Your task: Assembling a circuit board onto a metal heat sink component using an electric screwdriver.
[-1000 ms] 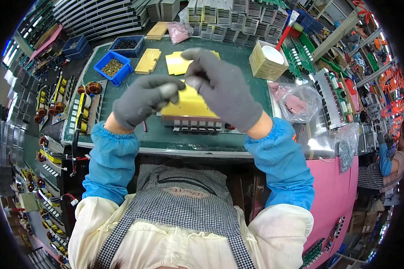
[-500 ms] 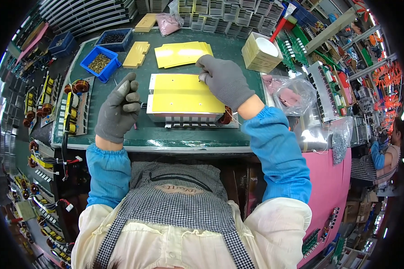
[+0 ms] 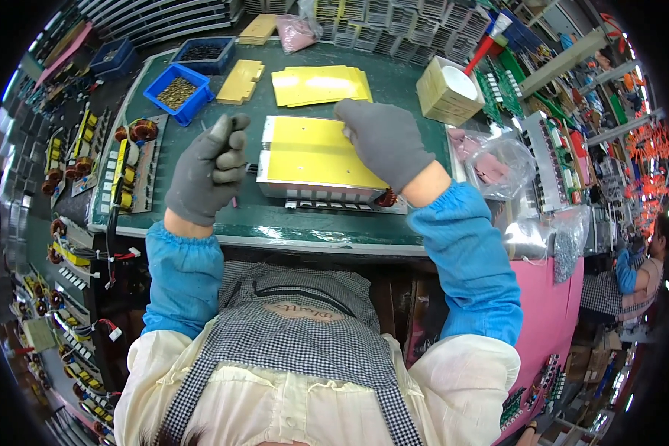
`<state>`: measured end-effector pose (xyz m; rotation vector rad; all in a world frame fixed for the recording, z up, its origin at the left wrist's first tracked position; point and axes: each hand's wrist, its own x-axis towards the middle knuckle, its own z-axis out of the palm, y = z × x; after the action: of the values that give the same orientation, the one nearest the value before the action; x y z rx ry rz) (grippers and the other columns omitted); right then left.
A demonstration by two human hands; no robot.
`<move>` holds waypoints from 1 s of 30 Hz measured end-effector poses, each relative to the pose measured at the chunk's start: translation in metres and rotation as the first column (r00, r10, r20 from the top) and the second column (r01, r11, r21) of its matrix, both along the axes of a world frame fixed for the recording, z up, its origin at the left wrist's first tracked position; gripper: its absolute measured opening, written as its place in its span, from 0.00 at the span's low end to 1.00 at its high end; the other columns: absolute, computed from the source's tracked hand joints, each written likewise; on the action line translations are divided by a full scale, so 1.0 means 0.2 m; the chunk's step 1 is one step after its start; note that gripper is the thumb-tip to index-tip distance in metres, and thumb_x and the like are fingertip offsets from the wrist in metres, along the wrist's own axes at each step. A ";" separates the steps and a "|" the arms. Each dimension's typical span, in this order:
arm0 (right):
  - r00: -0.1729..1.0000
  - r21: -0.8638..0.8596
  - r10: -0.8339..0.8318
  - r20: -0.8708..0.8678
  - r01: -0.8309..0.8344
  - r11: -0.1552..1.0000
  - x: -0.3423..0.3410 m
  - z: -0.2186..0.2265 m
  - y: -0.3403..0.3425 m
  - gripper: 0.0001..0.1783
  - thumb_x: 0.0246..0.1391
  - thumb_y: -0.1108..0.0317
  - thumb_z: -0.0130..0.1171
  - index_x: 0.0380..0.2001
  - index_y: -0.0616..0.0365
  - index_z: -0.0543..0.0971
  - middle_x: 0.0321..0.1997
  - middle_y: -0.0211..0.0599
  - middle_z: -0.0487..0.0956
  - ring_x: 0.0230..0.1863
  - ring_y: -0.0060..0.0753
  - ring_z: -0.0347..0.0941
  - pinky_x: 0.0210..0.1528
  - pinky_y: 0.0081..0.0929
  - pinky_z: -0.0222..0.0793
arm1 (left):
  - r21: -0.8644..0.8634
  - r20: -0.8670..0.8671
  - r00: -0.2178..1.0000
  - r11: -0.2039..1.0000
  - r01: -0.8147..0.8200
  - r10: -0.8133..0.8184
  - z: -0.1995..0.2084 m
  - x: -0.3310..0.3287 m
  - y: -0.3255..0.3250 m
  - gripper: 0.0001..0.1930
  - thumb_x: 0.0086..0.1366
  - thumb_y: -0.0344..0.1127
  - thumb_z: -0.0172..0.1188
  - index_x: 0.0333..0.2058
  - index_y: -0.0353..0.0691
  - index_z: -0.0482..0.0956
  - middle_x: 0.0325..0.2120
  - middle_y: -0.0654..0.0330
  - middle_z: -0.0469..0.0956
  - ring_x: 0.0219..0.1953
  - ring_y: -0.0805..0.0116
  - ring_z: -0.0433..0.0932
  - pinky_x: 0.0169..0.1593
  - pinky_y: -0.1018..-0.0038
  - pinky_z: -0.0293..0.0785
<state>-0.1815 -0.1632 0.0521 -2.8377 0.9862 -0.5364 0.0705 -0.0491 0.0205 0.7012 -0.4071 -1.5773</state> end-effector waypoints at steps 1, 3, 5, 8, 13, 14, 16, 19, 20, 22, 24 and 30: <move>1.000 -0.006 -0.008 -0.010 0.008 1.000 0.01 0.02 0.00 0.09 0.53 0.67 0.60 0.39 0.53 0.77 0.33 0.43 0.81 0.36 0.50 0.79 0.36 0.43 0.73 | 0.006 0.025 1.000 1.000 -0.001 0.001 0.01 -0.01 0.00 0.17 0.74 0.43 0.51 0.50 0.35 0.72 0.27 0.71 0.72 0.17 0.88 0.57 0.18 0.91 0.53; 0.998 0.119 -0.045 0.048 0.039 0.992 0.03 0.07 0.02 0.11 0.53 0.69 0.62 0.41 0.54 0.77 0.34 0.42 0.82 0.36 0.49 0.79 0.36 0.41 0.74 | 0.029 0.004 1.000 0.999 0.015 -0.015 0.03 -0.02 -0.01 0.17 0.74 0.44 0.50 0.48 0.34 0.73 0.26 0.70 0.71 0.17 0.87 0.58 0.18 0.91 0.53; 0.979 0.067 0.048 0.197 -0.062 0.996 0.06 0.13 0.05 0.12 0.52 0.70 0.62 0.42 0.54 0.77 0.34 0.42 0.82 0.36 0.48 0.80 0.36 0.38 0.75 | 0.038 -0.070 0.996 0.997 0.065 -0.063 0.04 -0.03 -0.02 0.17 0.75 0.44 0.49 0.44 0.33 0.74 0.23 0.69 0.70 0.16 0.87 0.57 0.17 0.90 0.52; 0.927 0.107 0.084 0.365 -0.132 0.985 0.15 0.18 0.12 0.16 0.52 0.72 0.64 0.45 0.55 0.77 0.35 0.41 0.82 0.36 0.44 0.81 0.35 0.33 0.76 | 0.075 -0.065 0.994 0.993 0.092 -0.087 0.05 -0.05 -0.03 0.17 0.75 0.45 0.49 0.43 0.34 0.74 0.23 0.69 0.70 0.16 0.87 0.57 0.17 0.90 0.52; 0.858 -0.027 0.240 0.454 -0.256 0.966 0.32 0.18 0.22 0.14 0.52 0.72 0.63 0.44 0.54 0.78 0.35 0.38 0.82 0.36 0.42 0.80 0.37 0.33 0.76 | 0.016 -0.023 0.994 0.994 0.106 -0.106 0.07 -0.08 -0.02 0.17 0.74 0.46 0.49 0.42 0.36 0.75 0.21 0.70 0.70 0.16 0.86 0.57 0.17 0.89 0.53; 0.845 -0.042 0.244 0.477 -0.255 0.966 0.34 0.18 0.23 0.14 0.52 0.72 0.63 0.44 0.54 0.78 0.35 0.38 0.81 0.37 0.42 0.80 0.38 0.33 0.76 | -0.029 0.053 0.993 0.994 0.102 -0.101 0.07 -0.08 0.00 0.17 0.74 0.46 0.49 0.42 0.36 0.75 0.21 0.70 0.69 0.16 0.86 0.57 0.17 0.88 0.52; 0.837 -0.023 0.230 0.497 -0.253 0.967 0.37 0.17 0.24 0.15 0.51 0.72 0.64 0.43 0.55 0.78 0.35 0.38 0.82 0.38 0.42 0.80 0.39 0.33 0.76 | -0.074 0.129 0.987 0.992 0.102 -0.092 0.07 -0.09 0.01 0.17 0.74 0.46 0.49 0.42 0.36 0.75 0.20 0.70 0.69 0.16 0.86 0.58 0.18 0.88 0.52; 0.835 0.083 0.216 0.506 -0.297 0.951 0.35 0.16 0.21 0.15 0.51 0.71 0.64 0.44 0.56 0.77 0.36 0.39 0.82 0.37 0.41 0.80 0.39 0.31 0.76 | -0.035 0.250 0.964 0.994 0.105 -0.092 0.07 -0.09 0.02 0.17 0.74 0.45 0.50 0.45 0.36 0.76 0.20 0.71 0.69 0.16 0.85 0.57 0.19 0.87 0.51; 0.839 0.191 0.142 0.525 -0.279 0.941 0.33 0.16 0.18 0.14 0.51 0.70 0.64 0.43 0.56 0.78 0.35 0.39 0.82 0.36 0.41 0.80 0.39 0.31 0.76 | -0.020 0.302 0.952 0.998 0.066 -0.057 0.07 -0.08 0.02 0.19 0.75 0.46 0.49 0.48 0.34 0.74 0.20 0.71 0.68 0.15 0.85 0.56 0.18 0.88 0.51; 0.844 0.300 0.060 0.533 -0.255 0.919 0.28 0.15 0.11 0.14 0.52 0.69 0.64 0.43 0.56 0.78 0.35 0.39 0.82 0.36 0.40 0.81 0.39 0.31 0.75 | -0.007 0.350 0.936 0.999 0.033 -0.028 0.06 -0.05 0.02 0.21 0.75 0.46 0.48 0.51 0.32 0.72 0.20 0.70 0.67 0.15 0.85 0.55 0.18 0.88 0.51; 0.954 0.298 0.002 0.300 -0.096 0.950 0.26 0.12 0.03 0.14 0.52 0.67 0.64 0.43 0.56 0.78 0.34 0.40 0.83 0.36 0.38 0.81 0.39 0.31 0.75 | 0.006 0.183 0.979 0.995 -0.096 0.093 0.05 -0.02 0.01 0.22 0.75 0.46 0.49 0.55 0.30 0.70 0.26 0.69 0.69 0.18 0.85 0.58 0.19 0.88 0.54; 0.994 0.226 -0.017 0.108 -0.008 0.974 0.25 -0.02 -0.04 0.11 0.54 0.71 0.60 0.42 0.59 0.79 0.33 0.42 0.83 0.35 0.37 0.81 0.40 0.29 0.75 | 0.041 -0.034 0.998 0.997 -0.060 0.061 0.01 0.01 0.00 0.21 0.73 0.36 0.48 0.59 0.30 0.65 0.34 0.64 0.71 0.25 0.83 0.62 0.22 0.89 0.59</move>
<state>-0.1311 -0.1707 0.0490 -2.5772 0.9674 -0.5365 0.0734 -0.0484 0.0221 0.7085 -0.3260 -1.5419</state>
